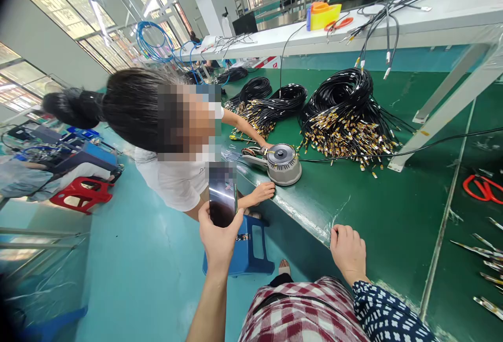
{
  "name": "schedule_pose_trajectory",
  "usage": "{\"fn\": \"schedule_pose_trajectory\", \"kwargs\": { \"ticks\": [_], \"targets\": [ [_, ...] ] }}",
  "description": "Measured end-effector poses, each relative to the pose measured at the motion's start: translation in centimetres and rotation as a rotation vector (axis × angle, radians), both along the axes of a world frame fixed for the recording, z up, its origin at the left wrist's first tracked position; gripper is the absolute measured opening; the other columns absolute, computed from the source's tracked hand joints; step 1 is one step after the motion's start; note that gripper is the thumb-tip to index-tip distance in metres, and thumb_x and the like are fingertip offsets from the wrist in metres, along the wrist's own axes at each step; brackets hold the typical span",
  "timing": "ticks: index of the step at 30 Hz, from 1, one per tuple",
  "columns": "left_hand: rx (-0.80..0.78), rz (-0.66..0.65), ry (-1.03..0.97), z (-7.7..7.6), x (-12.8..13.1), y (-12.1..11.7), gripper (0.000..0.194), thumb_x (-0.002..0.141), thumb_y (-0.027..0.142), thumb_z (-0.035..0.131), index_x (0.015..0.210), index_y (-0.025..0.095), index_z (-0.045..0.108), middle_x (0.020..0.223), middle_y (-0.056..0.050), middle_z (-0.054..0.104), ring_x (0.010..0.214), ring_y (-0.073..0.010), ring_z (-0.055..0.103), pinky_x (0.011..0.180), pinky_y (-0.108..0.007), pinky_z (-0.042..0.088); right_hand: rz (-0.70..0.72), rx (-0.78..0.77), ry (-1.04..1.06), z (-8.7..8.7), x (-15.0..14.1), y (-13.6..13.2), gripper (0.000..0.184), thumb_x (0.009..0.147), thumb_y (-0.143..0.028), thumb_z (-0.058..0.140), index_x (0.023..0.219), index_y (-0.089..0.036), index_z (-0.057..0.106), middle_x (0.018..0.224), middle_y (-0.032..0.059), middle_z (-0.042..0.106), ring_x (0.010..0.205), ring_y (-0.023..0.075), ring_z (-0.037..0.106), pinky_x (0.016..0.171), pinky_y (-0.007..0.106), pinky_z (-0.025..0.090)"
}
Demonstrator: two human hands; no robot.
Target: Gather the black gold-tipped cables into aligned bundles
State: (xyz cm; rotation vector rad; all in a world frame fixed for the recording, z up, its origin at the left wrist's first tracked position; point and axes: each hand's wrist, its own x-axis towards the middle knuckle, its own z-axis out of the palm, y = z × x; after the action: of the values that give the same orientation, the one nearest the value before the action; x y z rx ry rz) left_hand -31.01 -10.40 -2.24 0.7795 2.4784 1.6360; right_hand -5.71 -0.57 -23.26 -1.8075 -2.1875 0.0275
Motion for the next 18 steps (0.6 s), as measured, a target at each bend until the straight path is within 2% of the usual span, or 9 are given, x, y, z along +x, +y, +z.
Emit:
{"fn": "schedule_pose_trajectory", "kwargs": {
  "ticks": [5, 10, 18],
  "targets": [
    [-0.001, 0.004, -0.008, 0.06, -0.04, 0.11, 0.065, 0.057, 0.041, 0.080, 0.113, 0.019, 0.052, 0.107, -0.010, 0.065, 0.098, -0.0286, 0.064, 0.084, -0.044, 0.051, -0.004, -0.001, 0.009, -0.20, 0.04, 0.03, 0.025, 0.094, -0.029, 0.039, 0.087, -0.017, 0.061, 0.085, 0.0087, 0.062, 0.079, 0.0219, 0.052, 0.068, 0.033, 0.032],
    [0.008, 0.005, -0.002, 0.07, -0.01, 0.22, 0.066, 0.057, 0.041, 0.080, 0.112, 0.020, 0.052, 0.103, -0.008, 0.065, 0.095, -0.0265, 0.065, 0.084, -0.043, 0.051, 0.003, -0.007, 0.005, -0.37, 0.09, 0.11, 0.026, 0.094, -0.029, 0.038, 0.088, -0.017, 0.061, 0.086, 0.0091, 0.063, 0.079, 0.0222, 0.052, 0.068, 0.033, 0.033],
    [-0.014, 0.014, -0.009, 0.16, 0.10, 0.12, 0.066, 0.057, 0.041, 0.079, 0.113, 0.019, 0.052, 0.105, -0.009, 0.065, 0.097, -0.0278, 0.064, 0.084, -0.043, 0.051, -0.006, -0.009, -0.014, 0.06, -0.04, 0.04, 0.029, 0.096, -0.030, 0.036, 0.088, -0.018, 0.060, 0.086, 0.0086, 0.063, 0.080, 0.0226, 0.053, 0.068, 0.032, 0.031]
  ]
}}
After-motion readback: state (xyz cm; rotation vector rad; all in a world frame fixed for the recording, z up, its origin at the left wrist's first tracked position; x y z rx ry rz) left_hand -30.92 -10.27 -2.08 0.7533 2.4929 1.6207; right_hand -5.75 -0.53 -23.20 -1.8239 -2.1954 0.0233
